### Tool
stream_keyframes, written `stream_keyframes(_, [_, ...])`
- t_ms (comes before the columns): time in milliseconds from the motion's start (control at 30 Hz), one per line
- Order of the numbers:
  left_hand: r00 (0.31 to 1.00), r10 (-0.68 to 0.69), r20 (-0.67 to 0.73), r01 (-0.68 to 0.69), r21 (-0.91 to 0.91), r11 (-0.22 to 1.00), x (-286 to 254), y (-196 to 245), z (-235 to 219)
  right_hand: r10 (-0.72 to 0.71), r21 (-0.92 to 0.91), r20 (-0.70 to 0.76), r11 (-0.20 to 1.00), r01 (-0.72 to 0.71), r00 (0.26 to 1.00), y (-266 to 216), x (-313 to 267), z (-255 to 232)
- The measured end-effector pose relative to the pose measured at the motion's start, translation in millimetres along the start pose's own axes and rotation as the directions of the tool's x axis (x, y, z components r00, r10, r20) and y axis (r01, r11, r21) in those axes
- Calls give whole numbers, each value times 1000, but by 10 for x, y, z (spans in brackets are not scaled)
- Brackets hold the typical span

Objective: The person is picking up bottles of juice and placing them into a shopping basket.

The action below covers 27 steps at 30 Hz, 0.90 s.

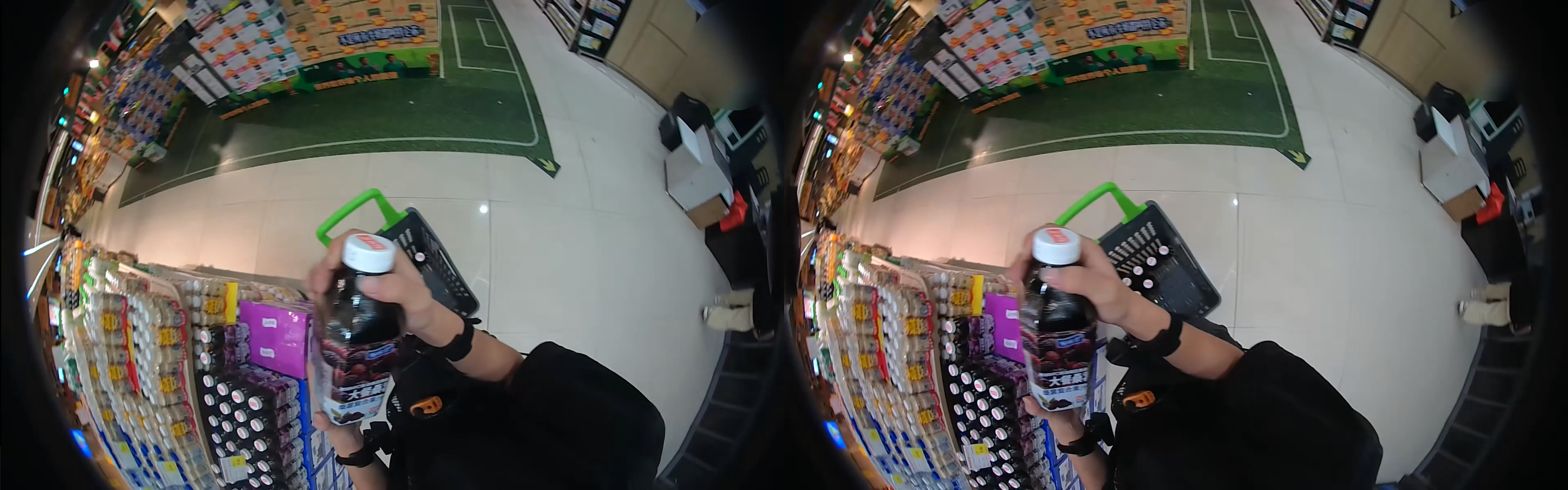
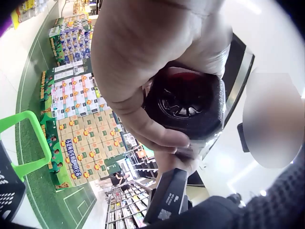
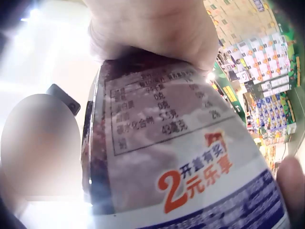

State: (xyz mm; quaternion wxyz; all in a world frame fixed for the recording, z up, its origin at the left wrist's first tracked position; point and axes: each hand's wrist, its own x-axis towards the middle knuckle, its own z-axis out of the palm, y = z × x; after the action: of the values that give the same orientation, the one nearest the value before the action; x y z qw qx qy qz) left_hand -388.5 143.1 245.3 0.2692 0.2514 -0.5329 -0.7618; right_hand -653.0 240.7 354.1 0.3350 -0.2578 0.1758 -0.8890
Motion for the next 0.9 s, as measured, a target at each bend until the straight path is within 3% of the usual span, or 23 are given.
stream_keyframes(33, [1000,9,24,-7,-113,994,59,77,109,0,-178,22,984,4,1000,-79,20,-15])
stream_keyframes(67, [998,-8,-68,0,-113,994,61,143,256,36,-277,-48,960,-48,998,-134,-2,20])
stream_keyframes(100, [997,-70,-44,61,-173,983,77,154,215,-69,-546,-13,836,50,998,-182,9,-20])
stream_keyframes(133, [991,-130,-18,122,-231,965,119,184,207,-151,-764,50,630,135,987,-249,28,-60])
stream_keyframes(200, [973,-157,-167,114,-243,963,143,142,239,16,-738,-37,674,-38,999,-390,-6,-29])
stream_keyframes(267, [984,-158,-88,136,-217,967,124,126,230,-66,-829,-19,559,21,998,-411,-23,-94])
stream_keyframes(333, [991,-117,-72,101,-194,976,143,-33,66,-43,-881,-20,472,3,999,-504,-73,-141])
stream_keyframes(367, [994,-112,-5,110,-152,982,178,-162,-70,-20,-921,-3,390,5,1000,-541,-88,-145])
stream_keyframes(400, [993,-104,60,111,-112,988,237,-191,-76,-16,-924,-12,383,-5,1000,-559,-107,-131])
stream_keyframes(433, [982,-141,130,129,91,987,292,-194,-97,-58,-937,99,330,113,993,-568,-122,-106])
stream_keyframes(467, [981,-149,127,139,83,987,315,-275,-70,-90,-935,209,274,226,974,-564,-128,-81])
stream_keyframes(533, [912,-320,256,387,-287,876,392,-381,120,-84,-945,188,257,204,978,-541,-118,-63])
stream_keyframes(567, [903,-338,264,406,-277,871,450,-463,172,-61,-964,182,187,191,981,-559,-97,-77])
stream_keyframes(600, [914,-350,205,378,-114,919,518,-680,30,-32,-976,179,118,182,983,-572,-68,-102])
stream_keyframes(667, [880,-458,128,441,140,886,606,-642,103,26,-987,144,78,142,989,-579,-22,-198])
stream_keyframes(700, [883,-427,192,396,181,900,663,-647,164,17,-993,119,-13,120,993,-581,-6,-263])
stream_keyframes(733, [887,-438,149,387,279,879,685,-703,155,5,-990,97,-102,97,995,-575,12,-314])
stream_keyframes(800, [885,-462,61,383,469,796,643,-1184,-228,53,-973,10,-230,22,999,-568,31,-398])
stream_keyframes(867, [841,-540,-15,378,730,569,501,-1505,-589,80,-951,-64,-307,-37,995,-500,73,-546])
stream_keyframes(900, [823,-563,-75,430,729,532,396,-1646,-706,87,-932,-94,-359,-57,992,-457,102,-645])
